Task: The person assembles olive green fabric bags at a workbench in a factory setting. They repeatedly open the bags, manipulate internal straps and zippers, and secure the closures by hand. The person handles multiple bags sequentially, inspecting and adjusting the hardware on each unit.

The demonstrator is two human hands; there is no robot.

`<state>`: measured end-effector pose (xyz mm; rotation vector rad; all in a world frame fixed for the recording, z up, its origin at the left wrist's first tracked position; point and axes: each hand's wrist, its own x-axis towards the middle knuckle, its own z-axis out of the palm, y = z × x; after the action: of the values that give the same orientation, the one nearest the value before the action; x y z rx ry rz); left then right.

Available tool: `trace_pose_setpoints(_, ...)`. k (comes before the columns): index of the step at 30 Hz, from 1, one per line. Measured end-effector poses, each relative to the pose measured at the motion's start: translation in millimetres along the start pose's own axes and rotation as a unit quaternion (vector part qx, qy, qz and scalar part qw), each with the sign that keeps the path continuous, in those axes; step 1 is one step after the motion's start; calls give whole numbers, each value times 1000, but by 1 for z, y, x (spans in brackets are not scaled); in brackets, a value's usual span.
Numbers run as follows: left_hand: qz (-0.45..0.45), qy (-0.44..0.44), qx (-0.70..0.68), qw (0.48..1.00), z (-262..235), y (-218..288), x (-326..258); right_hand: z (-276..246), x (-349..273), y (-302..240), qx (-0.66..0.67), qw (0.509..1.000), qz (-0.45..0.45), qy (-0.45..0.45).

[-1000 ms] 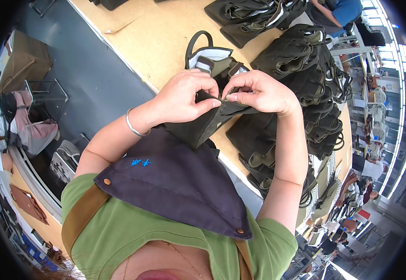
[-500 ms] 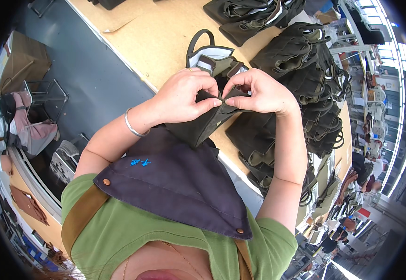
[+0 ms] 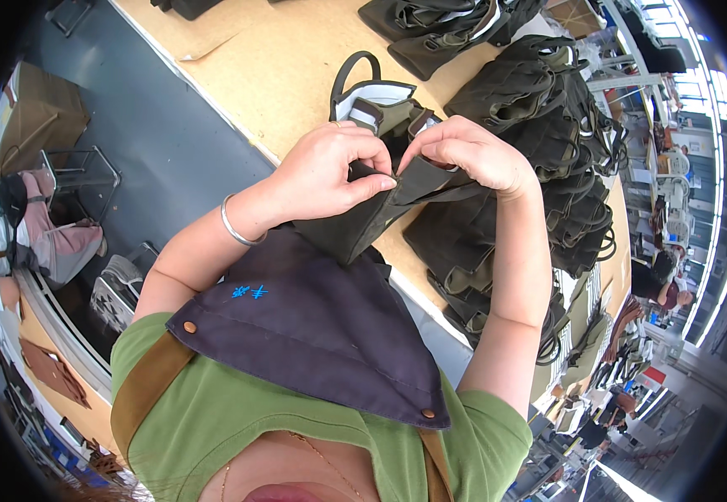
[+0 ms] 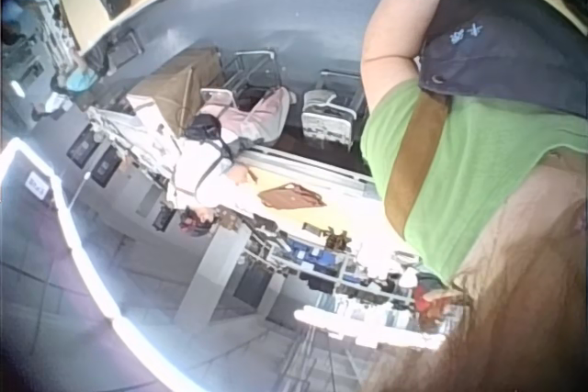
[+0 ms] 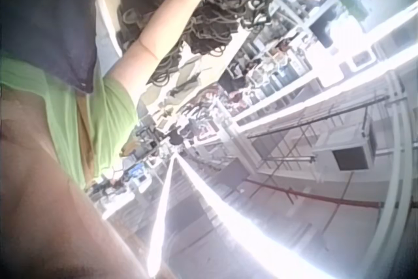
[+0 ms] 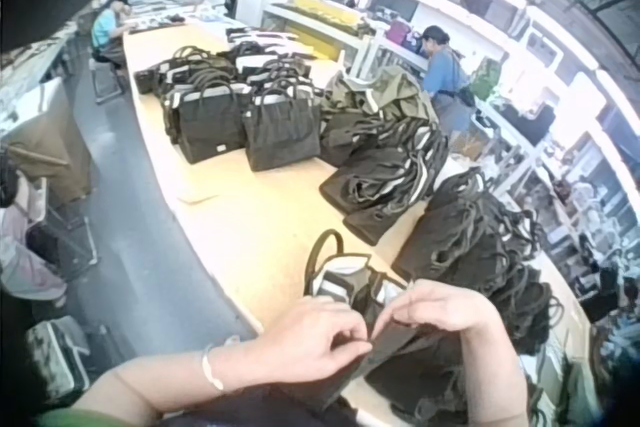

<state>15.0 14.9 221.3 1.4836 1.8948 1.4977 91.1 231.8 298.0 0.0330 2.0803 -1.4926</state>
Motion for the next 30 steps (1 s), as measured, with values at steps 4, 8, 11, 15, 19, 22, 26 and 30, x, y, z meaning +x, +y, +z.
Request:
trace_pose_setpoints(4,3,4,1,1000,2,-1,0,-2,2,-1,-6,999,27,-21)
trace_pose_setpoints(8,21,14,4,1000,4,0,0,-7,5,-5,-14,997,61,-53)
trace_pose_setpoints(11,18,7,-7,1000,3,3,0,-3,6,11,11,999,16,-35)
trace_pose_setpoints(15,21,19,-8,1000,5,2,0,-1,6,2,9,999,41,-33)
trace_pose_setpoints(19,15,34,3,999,9,0,0,6,6,4,-30,999,33,15)
trace_pose_setpoints(22,14,42,11,999,10,1,-2,11,3,4,-35,999,24,32)
trace_pose_setpoints(26,19,36,-1,999,10,1,-4,12,-1,9,-34,999,14,26)
trace_pose_setpoints(30,19,37,3,999,11,1,-5,10,-2,9,-33,999,17,19)
